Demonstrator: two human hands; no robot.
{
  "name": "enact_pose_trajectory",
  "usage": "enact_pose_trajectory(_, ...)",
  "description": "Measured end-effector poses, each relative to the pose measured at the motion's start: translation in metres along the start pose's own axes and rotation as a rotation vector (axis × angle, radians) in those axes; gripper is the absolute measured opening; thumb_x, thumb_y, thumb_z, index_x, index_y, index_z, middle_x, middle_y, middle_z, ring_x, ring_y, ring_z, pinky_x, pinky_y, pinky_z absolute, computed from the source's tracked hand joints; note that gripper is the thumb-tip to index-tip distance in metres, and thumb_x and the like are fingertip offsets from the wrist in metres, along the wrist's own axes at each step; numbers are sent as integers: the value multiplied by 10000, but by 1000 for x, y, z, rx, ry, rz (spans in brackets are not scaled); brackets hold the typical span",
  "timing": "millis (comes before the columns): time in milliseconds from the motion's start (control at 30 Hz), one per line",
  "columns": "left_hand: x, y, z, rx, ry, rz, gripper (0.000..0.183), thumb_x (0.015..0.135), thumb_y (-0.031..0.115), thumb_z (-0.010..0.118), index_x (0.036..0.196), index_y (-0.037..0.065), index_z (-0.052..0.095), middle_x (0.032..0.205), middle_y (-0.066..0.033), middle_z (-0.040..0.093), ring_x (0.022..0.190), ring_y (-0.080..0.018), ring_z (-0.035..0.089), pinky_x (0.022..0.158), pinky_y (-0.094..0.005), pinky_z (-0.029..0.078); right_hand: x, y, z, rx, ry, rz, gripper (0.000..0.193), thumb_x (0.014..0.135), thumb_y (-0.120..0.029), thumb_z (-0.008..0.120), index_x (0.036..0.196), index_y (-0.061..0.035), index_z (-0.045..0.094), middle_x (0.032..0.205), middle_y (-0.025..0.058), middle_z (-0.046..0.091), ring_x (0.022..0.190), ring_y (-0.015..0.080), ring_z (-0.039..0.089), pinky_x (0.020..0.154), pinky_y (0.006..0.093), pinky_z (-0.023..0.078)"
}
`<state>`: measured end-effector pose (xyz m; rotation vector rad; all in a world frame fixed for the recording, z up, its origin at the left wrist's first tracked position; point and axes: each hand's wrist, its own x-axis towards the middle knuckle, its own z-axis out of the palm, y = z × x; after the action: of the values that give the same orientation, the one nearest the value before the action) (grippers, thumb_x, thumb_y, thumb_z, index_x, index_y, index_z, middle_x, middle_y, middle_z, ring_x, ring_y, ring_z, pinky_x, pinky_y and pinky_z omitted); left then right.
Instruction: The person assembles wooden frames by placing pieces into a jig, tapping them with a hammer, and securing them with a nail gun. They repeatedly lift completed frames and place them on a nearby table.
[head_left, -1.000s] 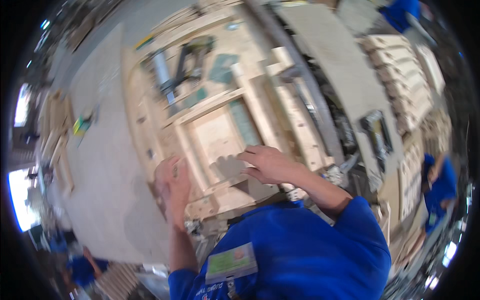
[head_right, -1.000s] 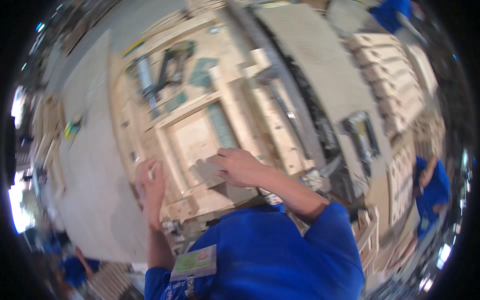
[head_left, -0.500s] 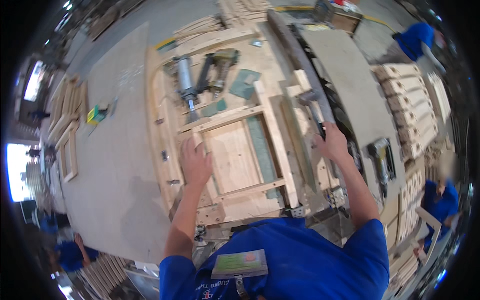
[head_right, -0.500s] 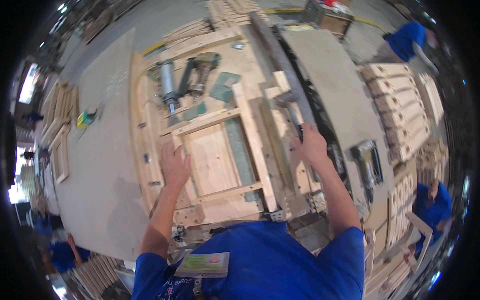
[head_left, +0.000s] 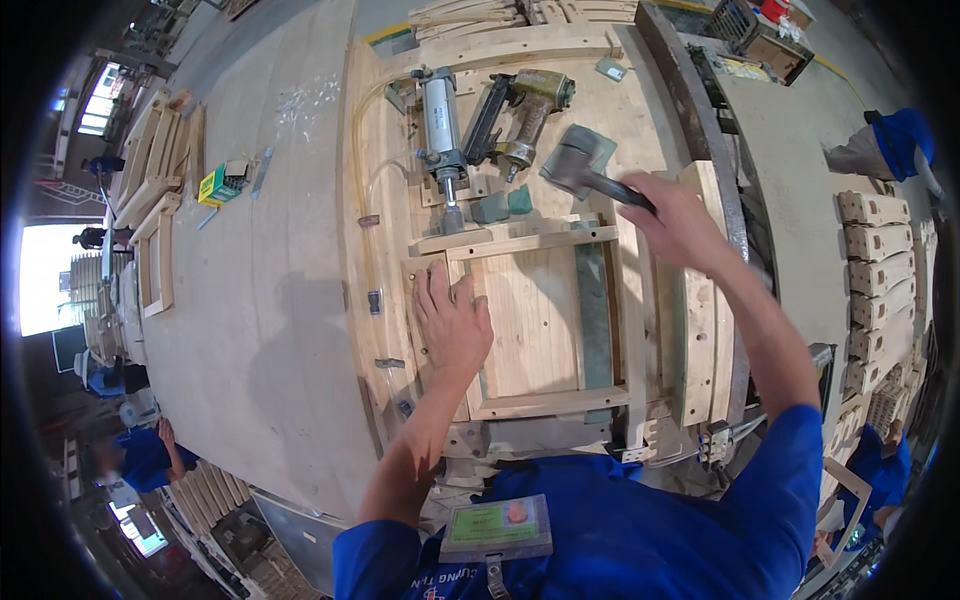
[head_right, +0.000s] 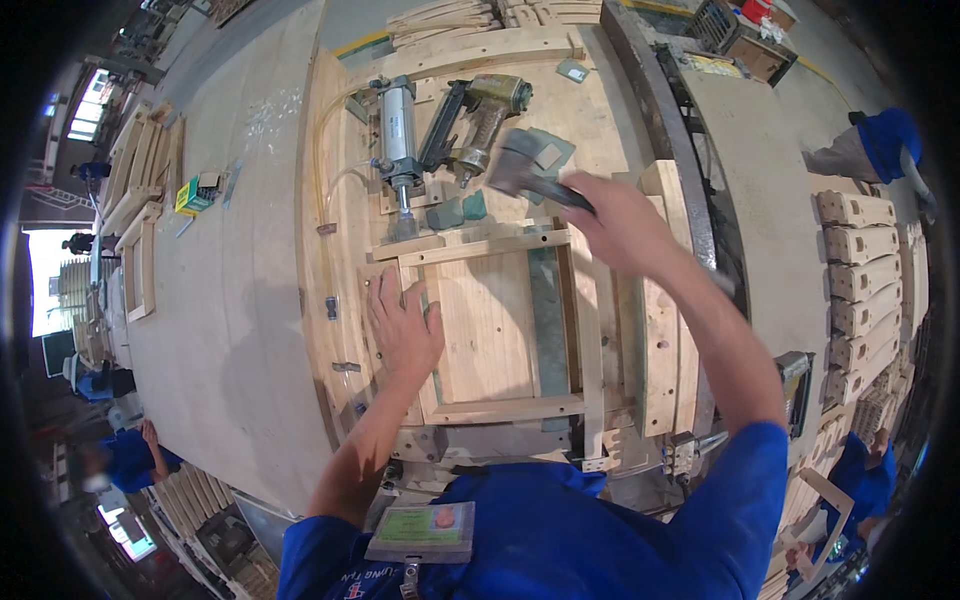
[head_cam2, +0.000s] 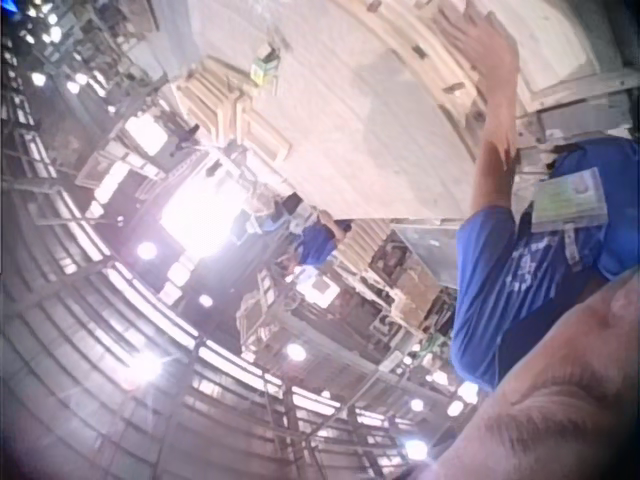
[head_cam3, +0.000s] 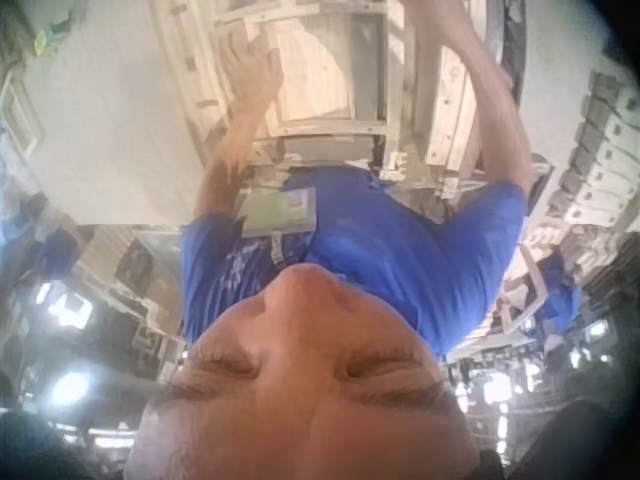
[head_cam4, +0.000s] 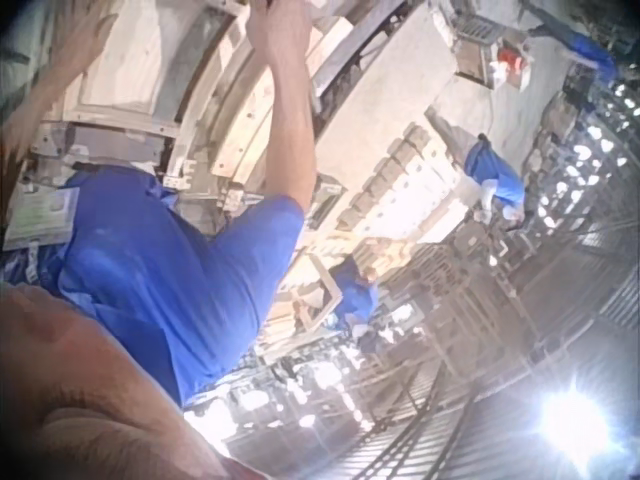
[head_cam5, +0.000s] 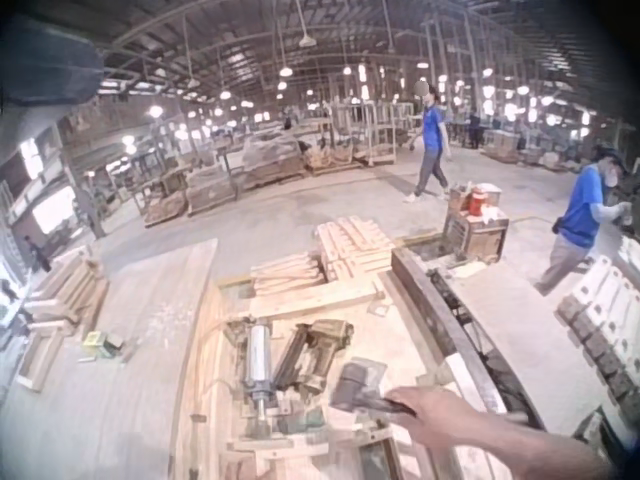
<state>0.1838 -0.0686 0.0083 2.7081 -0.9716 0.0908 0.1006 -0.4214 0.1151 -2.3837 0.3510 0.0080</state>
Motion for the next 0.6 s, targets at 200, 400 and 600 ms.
enact_pose_trajectory(200, 6, -2, 0, -87, -12, -14, 258, 952, 171, 737, 1160, 44, 650, 1634, -271, 374, 1530, -554, 307, 1260, -658, 279, 110, -12, 84, -215, -30, -22, 336, 1025, -170, 636, 1352, -97, 672, 1116, 189, 757, 991, 406, 745, 850, 522, 589)
enact_pose_trajectory(400, 4, -2, 0, -104, -39, -29, 215, 957, 109, 727, 1121, 46, 604, 1629, -291, 374, 1539, -558, 301, 1251, -660, 273, 121, -26, 61, -443, -576, -154, 419, 1029, -182, 644, 1446, -133, 658, 1203, 179, 749, 1102, 400, 732, 937, 532, 588)
enact_pose_trajectory(600, 8, -2, 4, -92, -20, -14, 214, 961, 95, 722, 1128, 35, 604, 1617, -313, 372, 1532, -567, 303, 1246, -666, 273, 121, -9, 70, -269, -188, -25, 334, 1027, -146, 609, 1336, -38, 676, 1082, 244, 757, 1117, 408, 730, 935, 547, 586)
